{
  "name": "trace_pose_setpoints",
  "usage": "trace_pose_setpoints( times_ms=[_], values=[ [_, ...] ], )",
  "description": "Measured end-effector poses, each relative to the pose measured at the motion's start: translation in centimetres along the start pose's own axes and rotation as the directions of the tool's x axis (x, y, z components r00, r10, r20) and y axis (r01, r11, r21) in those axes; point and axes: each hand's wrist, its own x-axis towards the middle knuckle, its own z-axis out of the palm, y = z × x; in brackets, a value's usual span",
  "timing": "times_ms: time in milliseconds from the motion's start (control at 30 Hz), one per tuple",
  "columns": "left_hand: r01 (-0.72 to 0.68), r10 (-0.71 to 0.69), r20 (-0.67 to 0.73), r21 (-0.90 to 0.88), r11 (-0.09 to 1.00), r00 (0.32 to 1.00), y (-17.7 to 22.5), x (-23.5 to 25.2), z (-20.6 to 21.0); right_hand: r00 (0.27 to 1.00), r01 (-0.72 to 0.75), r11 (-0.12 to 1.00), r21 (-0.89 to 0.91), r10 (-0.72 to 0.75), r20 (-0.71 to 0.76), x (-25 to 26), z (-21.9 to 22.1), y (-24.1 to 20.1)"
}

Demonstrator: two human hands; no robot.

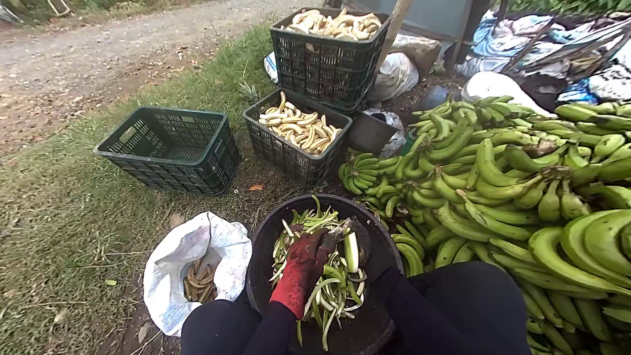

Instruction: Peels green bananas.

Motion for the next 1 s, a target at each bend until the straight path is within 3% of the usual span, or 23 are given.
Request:
trace_pose_setpoints(
  times_ms=[33, 100, 167, 267, 400, 533, 633, 733, 833, 900, 967, 1000],
  values=[
    [-0.078, 0.078, -0.021, 0.039, 0.996, 0.997, 0.7, -0.5, 0.1, 0.998, 0.04, 0.997, 0.061, -0.037, -0.053, -1.2, 1.6, -1.5],
    [-0.19, 0.198, -0.054, 0.137, 0.972, 0.979, 1.7, -1.2, 0.0, 0.959, -0.056, 0.987, 0.151, 0.095, -0.266, -4.0, 6.5, -5.8],
    [-0.245, 0.267, -0.088, 0.206, 0.947, 0.96, 1.7, -1.6, 0.0, 0.973, -0.104, 0.965, 0.243, 0.149, -0.177, -3.8, 6.1, -6.2],
    [-0.264, 0.31, -0.158, 0.257, 0.929, 0.938, 1.0, -1.6, 0.2, 0.995, -0.089, 0.947, 0.308, 0.1, -0.02, -3.3, 5.0, -5.3],
    [-0.247, 0.294, -0.188, 0.236, 0.94, 0.937, 1.1, -1.5, 0.1, 0.974, -0.109, 0.967, 0.23, 0.15, -0.17, -4.3, 6.8, -6.0],
    [-0.136, 0.157, -0.158, 0.136, 0.981, 0.975, 1.2, -0.7, -0.1, 0.984, 0.03, 1.0, -0.003, -0.03, -0.178, -5.4, 7.2, -4.2],
    [0.063, -0.055, -0.089, 0.088, 0.994, 0.994, 0.8, 0.1, -0.3, 0.973, 0.052, 0.938, -0.342, -0.125, -0.193, -5.5, 8.1, -3.1],
    [0.251, -0.254, -0.066, -0.044, 0.967, 0.965, -0.1, 1.1, -0.5, 0.965, 0.235, 0.803, -0.548, -0.261, 0.031, -4.0, 5.8, 1.3],
    [0.341, -0.348, -0.014, -0.167, 0.925, 0.937, -2.1, 1.7, -0.8, 0.949, 0.3, 0.607, -0.736, -0.113, 0.294, -4.8, 4.3, 2.0],
    [0.37, -0.375, 0.011, -0.196, 0.908, 0.927, -2.5, 1.6, -0.9, 0.953, 0.207, 0.727, -0.655, 0.002, 0.304, -4.4, 3.2, 2.0],
    [0.344, -0.355, -0.004, -0.242, 0.907, 0.935, -2.2, 1.2, -0.7, 0.967, 0.008, 0.924, -0.383, 0.09, 0.237, -3.7, 2.0, 1.0],
    [0.3, -0.31, -0.007, -0.237, 0.924, 0.951, -1.9, 1.0, -0.6, 0.976, -0.089, 0.972, -0.219, 0.129, 0.174, -3.3, 1.6, 0.1]
  ],
)
